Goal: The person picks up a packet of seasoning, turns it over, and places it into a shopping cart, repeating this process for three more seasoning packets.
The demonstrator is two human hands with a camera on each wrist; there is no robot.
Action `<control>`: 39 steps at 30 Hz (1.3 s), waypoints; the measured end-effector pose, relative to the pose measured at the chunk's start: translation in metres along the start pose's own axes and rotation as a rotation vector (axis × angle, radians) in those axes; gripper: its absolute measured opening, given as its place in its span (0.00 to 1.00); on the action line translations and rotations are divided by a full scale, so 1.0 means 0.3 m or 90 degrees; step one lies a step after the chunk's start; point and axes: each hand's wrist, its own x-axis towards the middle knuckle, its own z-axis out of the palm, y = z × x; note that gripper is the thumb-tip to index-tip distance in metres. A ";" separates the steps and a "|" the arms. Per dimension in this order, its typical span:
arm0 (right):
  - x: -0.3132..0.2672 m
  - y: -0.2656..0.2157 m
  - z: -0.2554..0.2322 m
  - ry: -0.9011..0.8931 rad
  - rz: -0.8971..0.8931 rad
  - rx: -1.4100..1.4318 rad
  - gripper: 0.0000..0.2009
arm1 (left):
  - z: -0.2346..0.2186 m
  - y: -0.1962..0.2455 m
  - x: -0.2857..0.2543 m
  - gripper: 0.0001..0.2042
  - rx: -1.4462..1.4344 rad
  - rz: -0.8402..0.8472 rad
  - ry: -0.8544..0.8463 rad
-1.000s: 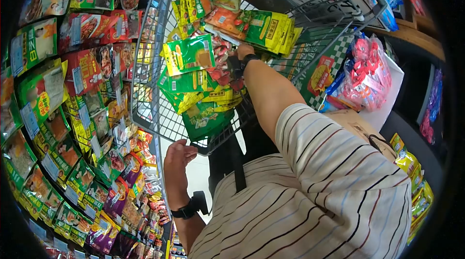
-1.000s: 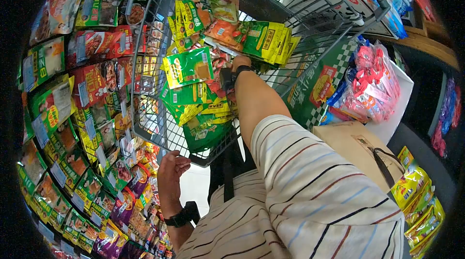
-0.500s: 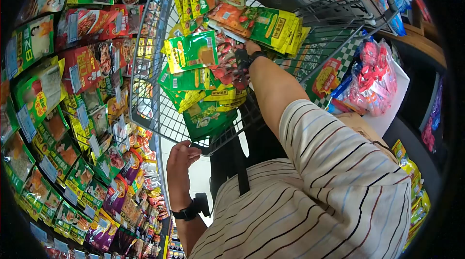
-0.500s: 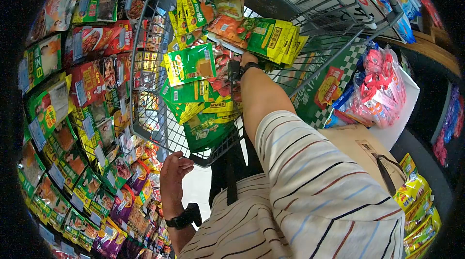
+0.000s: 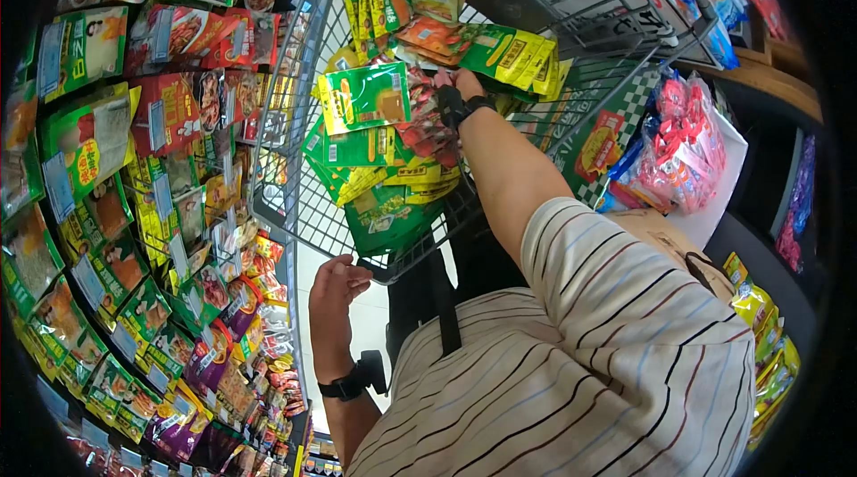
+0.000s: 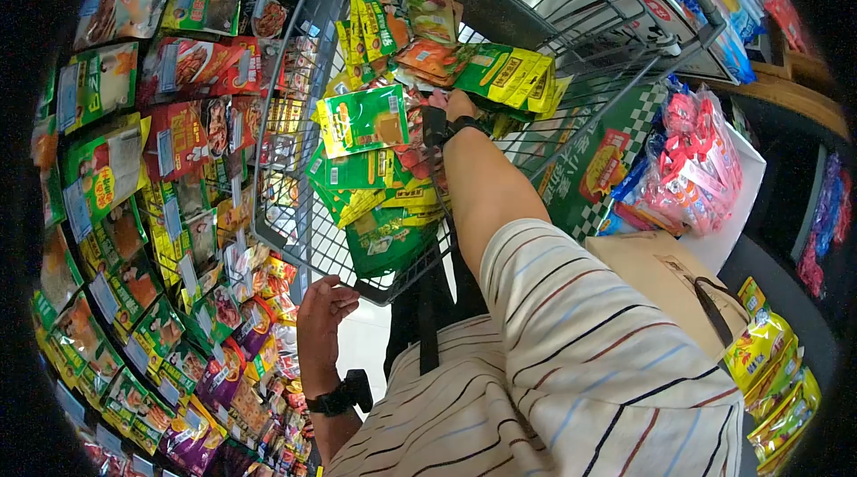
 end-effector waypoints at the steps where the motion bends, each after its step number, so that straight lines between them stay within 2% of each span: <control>1: -0.035 0.002 0.004 0.003 0.006 0.040 0.08 | -0.010 -0.012 -0.002 0.22 -0.007 -0.003 0.002; 5: -0.107 0.019 -0.004 -0.037 -0.029 0.091 0.11 | -0.034 -0.034 -0.014 0.21 -0.014 0.004 -0.009; 7: -0.047 0.026 -0.036 -0.094 -0.037 0.067 0.11 | -0.047 -0.045 -0.017 0.20 -0.025 0.009 -0.016; 11: 0.122 0.061 -0.137 -0.071 -0.444 -0.482 0.14 | -0.063 -0.044 -0.029 0.18 -0.018 0.013 -0.020; 13: 0.114 0.062 -0.151 -0.046 -0.646 -0.759 0.16 | -0.073 -0.050 -0.034 0.19 -0.013 0.018 -0.021; 14: 0.109 0.063 -0.156 -0.075 -0.568 -0.613 0.16 | -0.078 -0.054 -0.035 0.19 -0.013 0.018 -0.021; 19: -0.026 0.056 -0.118 -0.133 -0.381 -0.227 0.12 | -0.103 -0.082 -0.034 0.20 -0.019 0.031 -0.025; 27: -0.181 -0.023 -0.101 -0.243 -0.200 0.143 0.06 | -0.165 -0.112 -0.045 0.20 -0.014 0.058 -0.035; 28: -0.190 -0.038 -0.108 -0.216 -0.143 0.231 0.06 | -0.173 -0.116 -0.049 0.20 -0.012 0.056 -0.030; 29: -0.112 -0.071 -0.122 -0.256 -0.067 0.253 0.06 | -0.185 -0.124 -0.052 0.19 -0.019 0.068 -0.040; 32: -0.227 -0.090 -0.106 -0.214 -0.076 0.259 0.06 | -0.198 -0.125 -0.064 0.19 -0.034 0.079 -0.045; 36: -0.298 -0.088 -0.130 -0.258 -0.076 0.094 0.04 | -0.226 -0.134 -0.084 0.19 -0.047 0.096 -0.054; 37: -0.436 -0.067 -0.098 -0.199 -0.125 0.078 0.03 | -0.237 -0.137 -0.089 0.19 -0.050 0.101 -0.056; 39: -0.493 -0.070 -0.089 -0.220 -0.126 0.014 0.03 | -0.263 -0.143 -0.093 0.19 -0.057 0.107 -0.061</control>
